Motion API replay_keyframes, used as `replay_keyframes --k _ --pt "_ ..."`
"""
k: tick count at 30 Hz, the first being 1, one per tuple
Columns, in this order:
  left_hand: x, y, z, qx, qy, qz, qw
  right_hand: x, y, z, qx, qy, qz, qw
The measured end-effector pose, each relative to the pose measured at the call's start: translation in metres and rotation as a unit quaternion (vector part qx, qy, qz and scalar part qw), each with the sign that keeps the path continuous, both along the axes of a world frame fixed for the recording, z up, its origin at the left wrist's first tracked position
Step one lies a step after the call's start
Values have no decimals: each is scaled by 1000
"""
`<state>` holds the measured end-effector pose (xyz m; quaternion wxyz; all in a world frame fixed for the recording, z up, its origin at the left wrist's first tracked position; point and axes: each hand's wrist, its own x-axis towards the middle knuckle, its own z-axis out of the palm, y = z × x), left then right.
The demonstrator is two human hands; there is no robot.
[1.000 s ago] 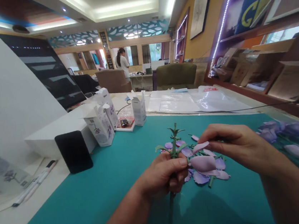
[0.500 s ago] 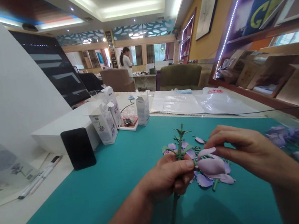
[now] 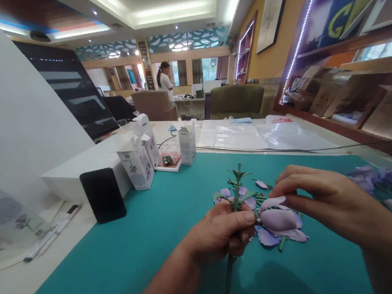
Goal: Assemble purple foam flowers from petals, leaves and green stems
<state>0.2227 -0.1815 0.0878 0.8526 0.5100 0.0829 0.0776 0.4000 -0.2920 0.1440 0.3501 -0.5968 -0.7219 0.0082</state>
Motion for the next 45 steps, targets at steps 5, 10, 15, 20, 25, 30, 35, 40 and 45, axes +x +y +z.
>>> replay_keyframes --k 5,10,15,20,25,30,35,40,45 --pt "0 0 1 5 4 -1 1000 1 -2 1 3 -17 7 1000" --pt "0 0 1 10 -4 -1 1000 0 -3 1 6 -30 2 1000" --pt "-1 -1 2 18 -5 -5 1000 -1 -4 1 17 -45 6 999" --pt "-1 -1 4 22 -7 -1 1000 -1 -4 1 22 -53 15 998" --pt "-2 -2 6 24 -12 -9 1000 -2 -4 0 24 -59 12 998" --pt "-3 -3 5 24 -5 -9 1000 -2 -3 0 29 -57 8 998" --pt "-3 -2 5 18 -6 -12 1000 -3 -1 -1 40 -43 11 998" --pt "-4 -2 7 13 -11 -18 1000 -5 0 -2 42 -34 7 999" --pt "-4 -1 6 2 -14 -26 1000 -8 0 -2 47 -25 3 999"
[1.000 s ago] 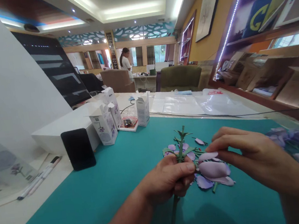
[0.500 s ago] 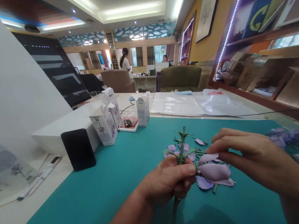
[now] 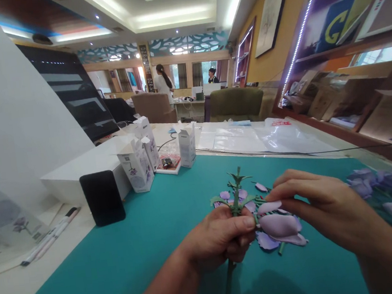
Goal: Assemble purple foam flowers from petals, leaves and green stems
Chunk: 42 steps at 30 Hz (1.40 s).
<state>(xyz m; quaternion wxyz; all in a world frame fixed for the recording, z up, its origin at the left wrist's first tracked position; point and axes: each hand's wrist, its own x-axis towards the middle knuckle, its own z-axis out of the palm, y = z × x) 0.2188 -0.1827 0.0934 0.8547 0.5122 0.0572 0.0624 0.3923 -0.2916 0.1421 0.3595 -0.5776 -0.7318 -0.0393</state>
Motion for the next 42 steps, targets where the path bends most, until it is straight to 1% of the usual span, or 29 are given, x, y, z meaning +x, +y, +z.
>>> replay_keyframes --k 5,12,15,17,19,22,27,34,40,42 --pt "1 3 -3 -30 -3 -5 1000 -4 1 1 -6 26 -2 1000" --pt "3 9 -7 -94 -17 15 995 -4 1 2 -28 85 40 995" --pt "4 10 -9 -102 -23 25 994 -6 -1 1 -84 107 47 990" --pt "4 10 -10 -98 -23 28 995 -10 -1 0 -128 115 41 984" --pt "4 11 -12 -92 -24 24 995 -14 -2 1 -145 116 25 982" --pt "5 11 -14 -91 -32 27 995 -19 -2 3 -135 118 11 984" --pt "5 13 -19 -91 -36 20 995 -21 -1 7 -107 112 23 988" --pt "5 14 -22 -78 -48 22 996 -25 -2 8 -76 98 13 992" --pt "6 14 -22 -78 -48 49 995 -33 0 4 -48 106 -26 993" --pt "6 14 -21 -72 -52 48 995 -36 1 2 -40 115 -38 992"
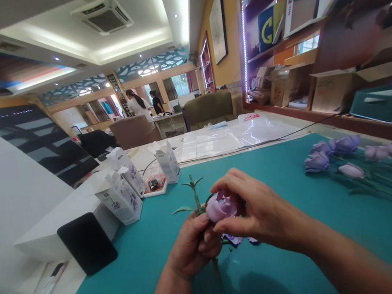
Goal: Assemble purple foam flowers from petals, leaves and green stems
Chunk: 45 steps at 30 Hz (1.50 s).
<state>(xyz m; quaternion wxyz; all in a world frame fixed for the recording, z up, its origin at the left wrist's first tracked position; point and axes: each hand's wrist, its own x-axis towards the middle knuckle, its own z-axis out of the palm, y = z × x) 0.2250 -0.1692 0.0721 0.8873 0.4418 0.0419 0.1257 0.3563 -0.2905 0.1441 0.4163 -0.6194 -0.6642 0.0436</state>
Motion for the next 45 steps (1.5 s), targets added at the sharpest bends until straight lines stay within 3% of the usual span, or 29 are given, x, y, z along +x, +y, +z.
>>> replay_keyframes --k 11,20,25,32,38,45 --pt "0 0 0 29 -6 -18 999 -4 3 -2 27 25 -14 999" --pt "0 -3 5 0 -9 0 1000 -3 4 -4 6 39 -26 999" --pt "-1 0 8 -29 -11 38 999 13 8 -6 -5 143 -11 990" --pt "-4 11 12 -67 -13 82 994 47 18 -21 -8 280 -100 955" --pt "-9 14 22 41 31 157 986 44 14 -40 -31 325 -115 938" --pt "-29 23 39 222 100 218 945 37 14 -63 -77 339 -107 932"
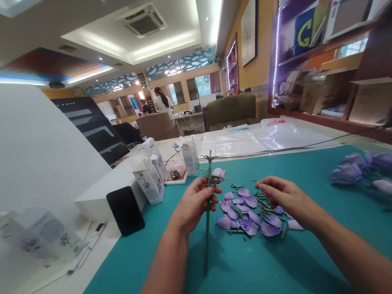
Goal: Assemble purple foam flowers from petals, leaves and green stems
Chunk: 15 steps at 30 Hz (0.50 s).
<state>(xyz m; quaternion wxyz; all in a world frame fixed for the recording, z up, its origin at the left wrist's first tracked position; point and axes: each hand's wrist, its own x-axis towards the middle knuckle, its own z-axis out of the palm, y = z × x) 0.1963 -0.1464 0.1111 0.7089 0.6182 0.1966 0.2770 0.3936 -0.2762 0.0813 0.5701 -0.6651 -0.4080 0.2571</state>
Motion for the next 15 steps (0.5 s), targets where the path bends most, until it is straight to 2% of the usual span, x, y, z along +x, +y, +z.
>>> replay_keyframes --k 2,4,5,6,11,15 --pt "-8 8 0 66 45 18 997 2 2 -8 -13 0 -4 1000" --pt "-15 18 -4 165 120 41 978 6 5 -16 -25 -4 0 1000" --pt "-17 24 -7 227 170 56 957 8 5 -19 -30 -8 2 1000" --pt "-20 31 -11 302 231 75 922 10 6 -22 -32 -14 3 999" --pt "-25 58 -42 412 323 142 840 19 7 -30 -38 -44 -7 998" --pt "-27 69 -65 489 368 180 770 23 7 -33 -42 -51 -13 998"
